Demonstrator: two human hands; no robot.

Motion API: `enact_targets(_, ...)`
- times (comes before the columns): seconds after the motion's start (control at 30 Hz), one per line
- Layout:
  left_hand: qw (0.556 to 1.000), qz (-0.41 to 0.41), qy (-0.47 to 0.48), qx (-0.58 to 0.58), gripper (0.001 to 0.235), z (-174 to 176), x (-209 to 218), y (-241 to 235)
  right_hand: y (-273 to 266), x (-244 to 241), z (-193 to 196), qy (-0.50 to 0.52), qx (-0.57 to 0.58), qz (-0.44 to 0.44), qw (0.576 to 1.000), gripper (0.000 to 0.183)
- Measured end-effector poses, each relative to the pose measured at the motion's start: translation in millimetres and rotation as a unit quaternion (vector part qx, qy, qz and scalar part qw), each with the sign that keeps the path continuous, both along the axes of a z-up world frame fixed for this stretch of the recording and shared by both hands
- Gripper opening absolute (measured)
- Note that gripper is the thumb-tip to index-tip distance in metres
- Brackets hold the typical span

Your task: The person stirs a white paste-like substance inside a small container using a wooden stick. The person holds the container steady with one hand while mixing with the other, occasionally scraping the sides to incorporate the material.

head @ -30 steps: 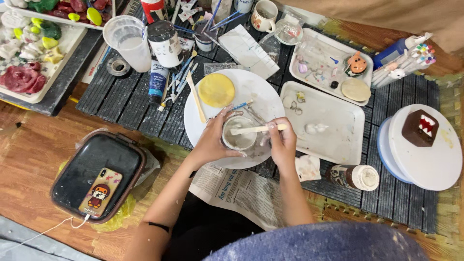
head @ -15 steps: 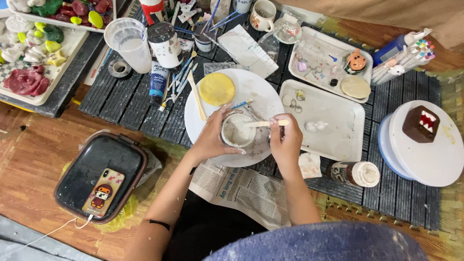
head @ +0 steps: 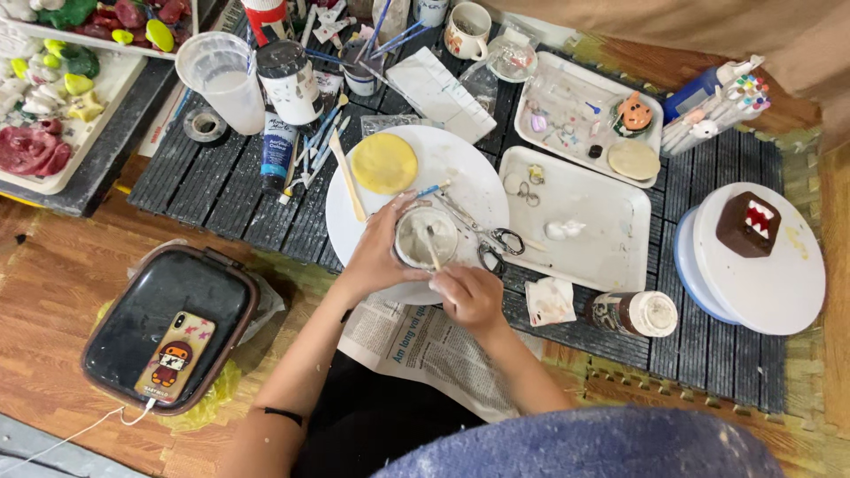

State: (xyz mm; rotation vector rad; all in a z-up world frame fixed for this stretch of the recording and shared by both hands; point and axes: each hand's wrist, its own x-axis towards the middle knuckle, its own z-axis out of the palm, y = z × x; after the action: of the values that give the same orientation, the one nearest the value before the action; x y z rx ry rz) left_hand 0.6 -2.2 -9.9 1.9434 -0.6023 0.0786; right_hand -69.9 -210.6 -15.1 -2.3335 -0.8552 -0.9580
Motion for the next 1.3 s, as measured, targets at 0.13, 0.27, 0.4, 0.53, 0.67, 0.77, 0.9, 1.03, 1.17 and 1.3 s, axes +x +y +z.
enact_targets(0.13,0.999,0.014,0.03,-0.004,0.131,-1.3,-3.7,-3.8,-19.1,-1.0,-30.8,0.079,0.27,0.016,0.959,0.01)
enact_targets(0.27,1.0,0.011,0.017,0.003,0.134,-5.1,-0.9,-4.8,-42.9,-9.7,-53.7,0.188,0.508,-0.004,0.841,0.012)
enact_targets(0.4,1.0,0.018,0.012,0.021,0.135,-7.9,-1.8,-5.4,-52.3,-13.5,-57.3,0.202,0.532,-0.02,0.822,0.014)
enact_targets(0.53,0.999,0.012,0.027,0.018,0.136,-7.4,-2.4,-5.0,-57.4,-12.9,-36.7,0.225,0.423,-0.009,0.878,0.01)
enact_targets(0.67,0.999,0.008,0.027,0.021,0.137,-9.5,-4.5,-4.3,-63.5,-25.6,-17.4,0.254,0.251,-0.038,0.933,0.013)
enact_targets(0.77,1.0,0.011,0.017,0.004,0.138,-3.0,2.8,-8.3,-69.2,-27.2,-6.1,0.232,0.203,-0.063,0.949,0.014)
enact_targets(0.9,1.0,0.016,0.019,0.002,0.135,-1.4,-7.4,-6.4,-72.6,-47.8,-9.3,0.232,0.176,-0.118,0.95,0.014)
enact_targets(1.03,1.0,0.012,0.011,-0.007,0.134,4.1,-4.1,-10.2,-80.1,-50.6,-10.9,0.196,0.146,-0.129,0.961,0.014)
enact_targets(1.17,1.0,0.011,0.02,0.001,0.135,1.3,-7.8,-9.9,-83.9,-66.6,-14.3,0.201,0.136,-0.155,0.958,0.016)
enact_targets(1.3,0.999,0.015,0.046,0.023,0.137,2.0,-3.8,-8.8,-89.2,-63.3,-19.4,0.247,0.175,-0.159,0.94,0.013)
